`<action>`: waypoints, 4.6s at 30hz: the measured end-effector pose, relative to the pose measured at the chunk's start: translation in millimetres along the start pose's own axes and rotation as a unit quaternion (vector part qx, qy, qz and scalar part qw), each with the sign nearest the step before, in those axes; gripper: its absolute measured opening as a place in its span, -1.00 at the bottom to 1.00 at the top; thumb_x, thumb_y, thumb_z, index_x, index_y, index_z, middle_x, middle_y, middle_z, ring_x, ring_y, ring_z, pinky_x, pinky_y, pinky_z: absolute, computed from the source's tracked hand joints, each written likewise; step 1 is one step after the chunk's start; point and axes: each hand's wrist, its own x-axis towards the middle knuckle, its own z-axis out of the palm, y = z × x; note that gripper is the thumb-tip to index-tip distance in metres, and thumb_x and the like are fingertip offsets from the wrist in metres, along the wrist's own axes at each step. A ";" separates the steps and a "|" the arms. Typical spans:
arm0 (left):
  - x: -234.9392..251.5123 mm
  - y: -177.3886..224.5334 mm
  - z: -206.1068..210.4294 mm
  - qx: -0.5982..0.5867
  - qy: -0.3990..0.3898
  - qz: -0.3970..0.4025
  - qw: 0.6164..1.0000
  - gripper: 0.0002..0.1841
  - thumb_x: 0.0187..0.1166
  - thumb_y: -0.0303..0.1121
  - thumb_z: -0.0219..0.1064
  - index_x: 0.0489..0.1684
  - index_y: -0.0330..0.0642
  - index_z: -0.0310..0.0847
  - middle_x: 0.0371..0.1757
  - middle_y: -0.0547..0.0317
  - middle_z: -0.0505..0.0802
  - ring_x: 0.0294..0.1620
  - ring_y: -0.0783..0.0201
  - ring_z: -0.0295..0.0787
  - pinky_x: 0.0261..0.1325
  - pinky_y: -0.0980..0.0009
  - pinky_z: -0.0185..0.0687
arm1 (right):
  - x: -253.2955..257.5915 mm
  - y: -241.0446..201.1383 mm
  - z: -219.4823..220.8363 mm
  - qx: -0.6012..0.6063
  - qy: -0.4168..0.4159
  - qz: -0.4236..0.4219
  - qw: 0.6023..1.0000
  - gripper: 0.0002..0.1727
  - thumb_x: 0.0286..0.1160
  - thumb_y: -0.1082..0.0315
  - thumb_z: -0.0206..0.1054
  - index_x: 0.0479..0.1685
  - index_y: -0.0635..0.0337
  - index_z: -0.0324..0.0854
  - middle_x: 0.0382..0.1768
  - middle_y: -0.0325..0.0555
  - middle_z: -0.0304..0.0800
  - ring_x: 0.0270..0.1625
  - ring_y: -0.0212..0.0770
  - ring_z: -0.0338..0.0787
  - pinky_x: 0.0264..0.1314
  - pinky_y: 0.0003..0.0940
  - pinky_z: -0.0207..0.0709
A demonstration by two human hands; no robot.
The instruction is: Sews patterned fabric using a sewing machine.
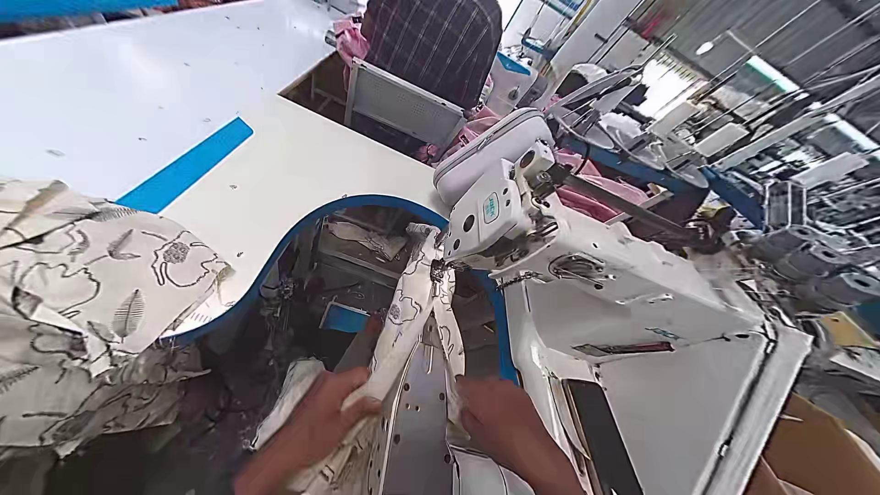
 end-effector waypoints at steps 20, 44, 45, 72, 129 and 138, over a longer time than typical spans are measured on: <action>4.4 72.7 62.4 0.239 0.111 0.052 0.963 -0.69 0.60 -0.33 0.18 -0.14 -0.29 0.87 -0.78 0.11 0.68 -0.81 0.11 0.63 -0.77 0.19 0.42 | -48.9 -70.6 40.6 -0.085 0.434 -0.062 0.895 -0.72 0.49 0.45 0.26 -0.04 0.38 0.86 -0.63 -0.05 0.77 -0.68 -0.18 0.72 -0.65 -0.39 0.47; 66.9 25.4 39.2 -0.073 -0.058 0.031 0.995 -0.76 0.55 -0.45 0.20 -0.54 -0.32 0.64 -0.65 0.10 0.62 -0.59 0.24 0.54 -0.40 0.20 0.40 | -1.9 -71.1 8.9 -0.183 0.453 -0.100 0.867 -0.95 0.09 0.51 0.35 -0.58 0.24 0.70 -0.77 -0.12 0.53 -0.78 -0.16 0.62 -0.83 -0.36 0.30; 71.7 23.5 42.1 -0.076 -0.039 0.029 0.996 -0.74 0.58 -0.43 0.17 -0.53 -0.30 0.65 -0.65 0.14 0.62 -0.58 0.28 0.54 -0.38 0.23 0.42 | 4.9 -67.4 8.2 -0.159 0.468 -0.093 0.864 -0.93 0.13 0.50 0.34 -0.57 0.24 0.72 -0.78 -0.11 0.53 -0.78 -0.13 0.62 -0.84 -0.32 0.31; 51.8 34.9 42.6 0.129 0.022 0.110 0.985 -0.72 0.62 -0.32 0.17 -0.11 -0.19 0.85 -0.78 0.10 0.60 -0.75 0.06 0.61 -0.66 0.13 0.44 | -56.0 -68.8 27.3 -0.089 0.303 -0.100 0.943 -0.60 0.59 0.12 0.29 -0.57 0.19 0.70 -0.81 -0.06 0.58 -0.73 -0.07 0.69 -0.75 -0.21 0.38; 113.1 114.9 57.7 0.306 -0.179 -0.072 0.932 -0.71 0.66 -0.56 0.15 0.24 -0.51 0.59 -0.10 -0.37 0.83 0.04 -0.35 0.80 0.01 -0.23 0.62 | -20.3 40.0 13.5 0.013 0.458 -0.037 0.888 -0.74 0.39 0.28 0.31 -0.34 0.26 0.87 -0.43 0.06 0.87 -0.32 0.19 0.87 -0.20 0.34 0.56; 32.3 59.6 58.0 0.237 0.072 0.089 0.965 -0.84 0.41 -0.41 0.32 -0.27 -0.22 0.82 -0.78 0.07 0.65 -0.75 -0.01 0.68 -0.67 0.01 0.54 | -25.8 -30.0 58.4 0.033 0.503 -0.200 0.840 -0.76 0.46 0.38 0.17 -0.43 0.17 0.76 -0.63 -0.13 0.66 -0.57 -0.20 0.70 -0.56 -0.41 0.52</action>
